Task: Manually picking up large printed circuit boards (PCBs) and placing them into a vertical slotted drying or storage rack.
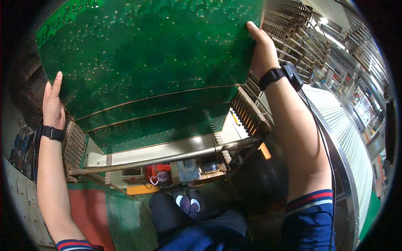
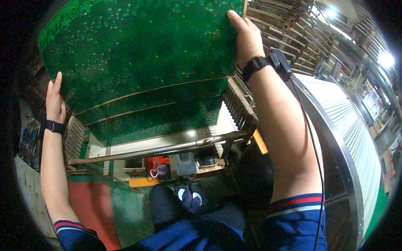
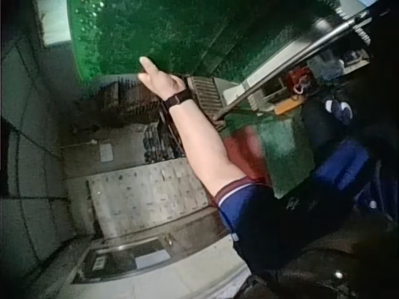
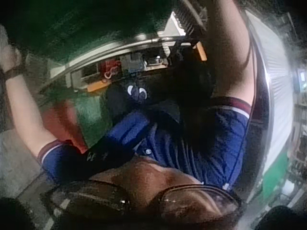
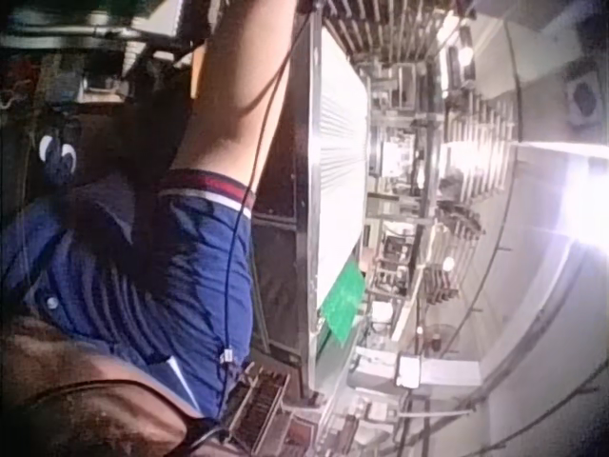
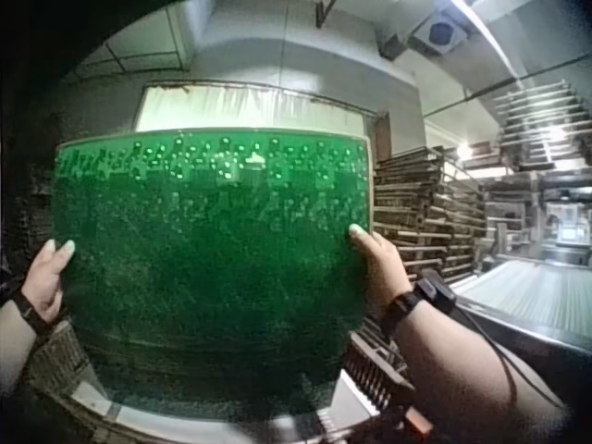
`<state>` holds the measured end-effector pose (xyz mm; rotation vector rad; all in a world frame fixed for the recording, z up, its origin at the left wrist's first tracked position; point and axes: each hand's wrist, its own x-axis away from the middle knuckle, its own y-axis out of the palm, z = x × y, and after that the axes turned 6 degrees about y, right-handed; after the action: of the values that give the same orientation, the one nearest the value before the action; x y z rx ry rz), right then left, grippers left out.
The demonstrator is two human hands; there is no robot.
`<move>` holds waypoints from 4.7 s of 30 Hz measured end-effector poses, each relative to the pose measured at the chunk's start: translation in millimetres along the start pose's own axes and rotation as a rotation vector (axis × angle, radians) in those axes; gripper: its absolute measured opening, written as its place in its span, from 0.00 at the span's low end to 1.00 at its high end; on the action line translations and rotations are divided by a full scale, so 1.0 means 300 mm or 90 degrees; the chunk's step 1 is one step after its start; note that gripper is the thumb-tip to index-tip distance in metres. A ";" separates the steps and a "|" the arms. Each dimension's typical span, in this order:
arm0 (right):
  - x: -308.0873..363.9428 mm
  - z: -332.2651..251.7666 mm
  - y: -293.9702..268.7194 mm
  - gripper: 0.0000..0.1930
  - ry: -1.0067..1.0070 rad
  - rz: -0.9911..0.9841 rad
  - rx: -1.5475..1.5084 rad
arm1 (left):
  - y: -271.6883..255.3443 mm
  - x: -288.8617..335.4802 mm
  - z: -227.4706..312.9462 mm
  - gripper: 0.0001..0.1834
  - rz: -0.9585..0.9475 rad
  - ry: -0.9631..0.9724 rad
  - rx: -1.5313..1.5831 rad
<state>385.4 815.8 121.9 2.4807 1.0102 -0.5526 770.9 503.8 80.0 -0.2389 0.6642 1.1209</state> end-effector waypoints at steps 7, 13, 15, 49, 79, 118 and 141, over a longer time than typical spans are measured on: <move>0.055 0.069 -0.028 0.22 -0.017 0.018 -0.067 | 0.017 0.005 0.024 0.40 -0.028 0.083 -0.011; 0.084 0.131 -0.022 0.24 0.050 0.043 -0.135 | 0.011 0.021 0.026 0.26 -0.033 0.102 -0.033; 0.105 0.131 0.004 0.24 0.079 0.064 -0.140 | 0.017 0.041 0.040 0.21 -0.036 0.107 -0.026; 0.162 -0.072 -0.175 0.14 -0.079 0.095 0.453 | -0.130 -0.072 0.138 0.25 0.035 0.315 -0.331; 0.498 0.232 0.098 0.12 -0.150 -0.365 0.786 | 0.307 0.370 -0.162 0.27 -0.580 0.546 -0.562; 0.647 -0.435 -1.093 0.17 0.180 -0.015 1.173 | 0.566 0.224 -0.333 0.24 -0.648 0.071 -0.564; 0.636 -0.451 -1.032 0.16 0.192 -0.036 1.208 | 0.555 0.222 -0.330 0.24 -0.663 0.049 -0.587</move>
<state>315.2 1194.4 73.9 4.1637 0.5717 -1.7940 604.0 577.1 -13.4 -1.2586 -0.0211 0.3184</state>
